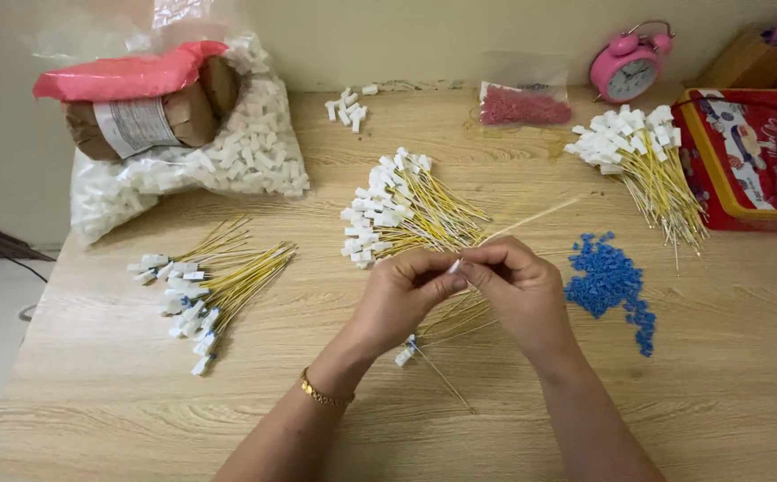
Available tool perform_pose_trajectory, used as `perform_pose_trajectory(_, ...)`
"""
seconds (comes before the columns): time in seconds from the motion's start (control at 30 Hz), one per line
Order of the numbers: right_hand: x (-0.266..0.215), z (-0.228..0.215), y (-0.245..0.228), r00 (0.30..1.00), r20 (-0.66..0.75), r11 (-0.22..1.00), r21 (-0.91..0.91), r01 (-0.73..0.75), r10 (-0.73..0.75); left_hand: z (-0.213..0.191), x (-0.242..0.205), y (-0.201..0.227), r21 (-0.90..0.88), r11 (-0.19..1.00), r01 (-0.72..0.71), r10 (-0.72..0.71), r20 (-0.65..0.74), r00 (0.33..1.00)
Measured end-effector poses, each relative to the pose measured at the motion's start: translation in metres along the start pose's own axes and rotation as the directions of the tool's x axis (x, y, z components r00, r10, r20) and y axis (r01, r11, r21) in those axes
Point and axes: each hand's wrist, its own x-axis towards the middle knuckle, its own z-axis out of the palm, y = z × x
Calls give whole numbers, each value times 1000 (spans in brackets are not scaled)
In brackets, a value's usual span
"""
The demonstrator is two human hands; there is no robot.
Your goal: Manual assembly of wire connectors by attaching small plastic components.
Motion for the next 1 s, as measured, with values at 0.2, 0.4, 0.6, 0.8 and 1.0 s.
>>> perform_pose_trajectory(0.2, -10, -4, 10, 999, 41, 998, -51, -26, 28, -1, -6, -6, 152, 986, -71, 74, -15, 997)
perform_pose_trajectory(0.4, -19, 1, 2, 996, 69, 992, -102, 71, -64, 6, -8, -2, -59, 998, -22, 15, -114, 993)
perform_pose_trajectory(0.6, -28, 12, 15, 992, 37, 992, 35, 119, -120, 11, -12, 3, -104, 994, 16, -27, -113, 993)
perform_pose_trajectory(0.8, -29, 7, 16, 993, 83, 994, 63, -94, 89, 0, -7, -1, 43, 999, -12, 16, -100, 995)
perform_pose_trajectory(1.0, -15, 3, 5, 974, 26, 973, -44, -225, 226, -5, -8, 16, 263, 963, -54, 65, -33, 997)
